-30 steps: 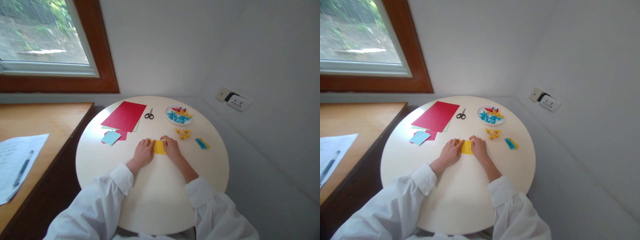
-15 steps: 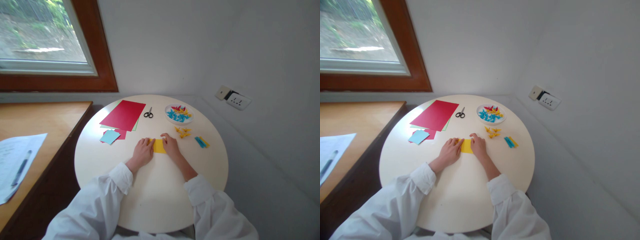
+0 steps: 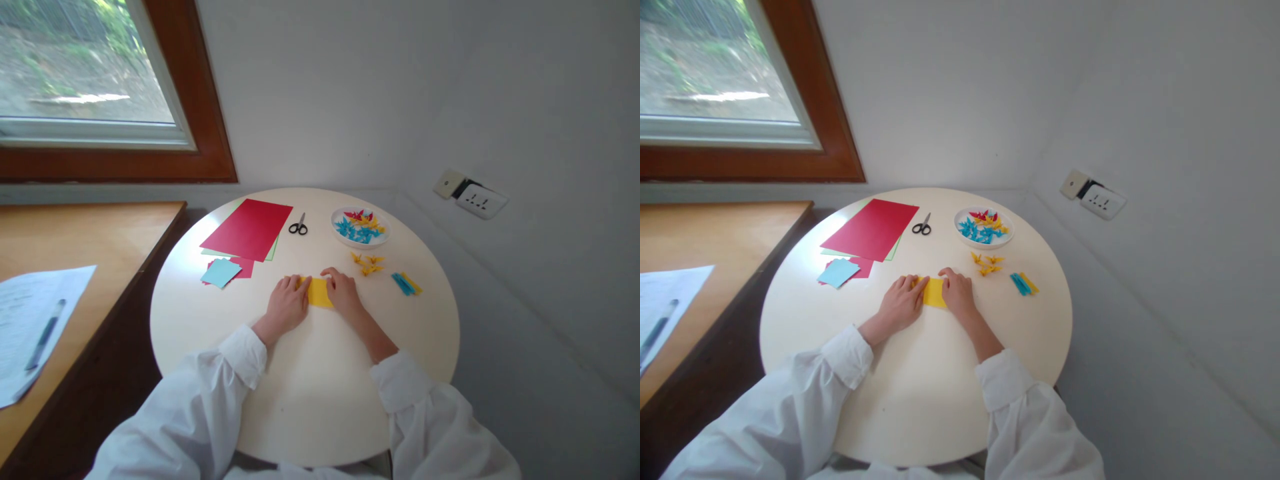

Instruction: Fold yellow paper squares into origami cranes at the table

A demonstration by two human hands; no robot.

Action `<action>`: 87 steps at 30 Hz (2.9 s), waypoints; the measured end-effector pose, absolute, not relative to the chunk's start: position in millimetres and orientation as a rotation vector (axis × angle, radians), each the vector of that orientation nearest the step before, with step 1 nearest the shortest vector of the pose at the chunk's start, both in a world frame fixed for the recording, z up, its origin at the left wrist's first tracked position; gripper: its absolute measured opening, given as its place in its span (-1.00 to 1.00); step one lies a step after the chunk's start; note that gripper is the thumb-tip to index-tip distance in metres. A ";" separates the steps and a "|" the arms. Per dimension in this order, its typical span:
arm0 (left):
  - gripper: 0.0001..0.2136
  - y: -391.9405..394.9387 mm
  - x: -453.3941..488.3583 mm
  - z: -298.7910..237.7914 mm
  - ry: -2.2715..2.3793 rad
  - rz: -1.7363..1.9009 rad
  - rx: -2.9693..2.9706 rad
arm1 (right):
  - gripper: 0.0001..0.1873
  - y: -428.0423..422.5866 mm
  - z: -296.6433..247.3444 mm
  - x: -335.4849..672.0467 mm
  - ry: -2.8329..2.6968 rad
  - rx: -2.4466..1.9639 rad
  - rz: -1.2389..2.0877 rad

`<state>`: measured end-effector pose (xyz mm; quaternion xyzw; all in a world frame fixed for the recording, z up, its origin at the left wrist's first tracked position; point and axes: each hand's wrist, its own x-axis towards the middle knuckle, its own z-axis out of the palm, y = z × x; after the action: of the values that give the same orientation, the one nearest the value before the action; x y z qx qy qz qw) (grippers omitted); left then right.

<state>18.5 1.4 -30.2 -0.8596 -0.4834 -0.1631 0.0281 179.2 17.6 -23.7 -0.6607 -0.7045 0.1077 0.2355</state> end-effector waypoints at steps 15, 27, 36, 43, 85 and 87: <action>-0.62 0.2 18.2 -31.2 -1.493 -0.522 -2.645 | -0.68 10.6 -23.7 181.2 -1.892 -1.787 0.331; -0.61 -0.6 18.6 -30.5 -1.514 -0.509 -2.646 | -0.67 -5.5 -21.7 184.0 -1.811 -1.766 0.373; -0.60 -1.7 18.4 -29.7 -1.518 -0.529 -2.639 | -0.69 -14.7 -25.0 186.2 -1.749 -1.753 0.389; -0.60 -2.5 18.4 -29.4 -1.508 -0.539 -2.637 | -0.68 -18.9 -25.7 187.8 -1.809 -1.737 0.367; -0.50 -28.1 -2.7 -20.4 -1.726 -0.735 -2.672 | -0.68 38.9 -5.3 169.0 -1.864 -1.420 0.282; -0.49 -32.5 -9.7 -20.7 -1.766 -0.745 -2.657 | -0.69 54.5 2.8 153.8 -1.833 -1.321 0.352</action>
<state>-9.7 -32.5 -20.7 -0.8092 -0.5378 -0.2268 -0.0672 153.8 54.5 2.8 -0.5256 -0.7294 0.1401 0.4148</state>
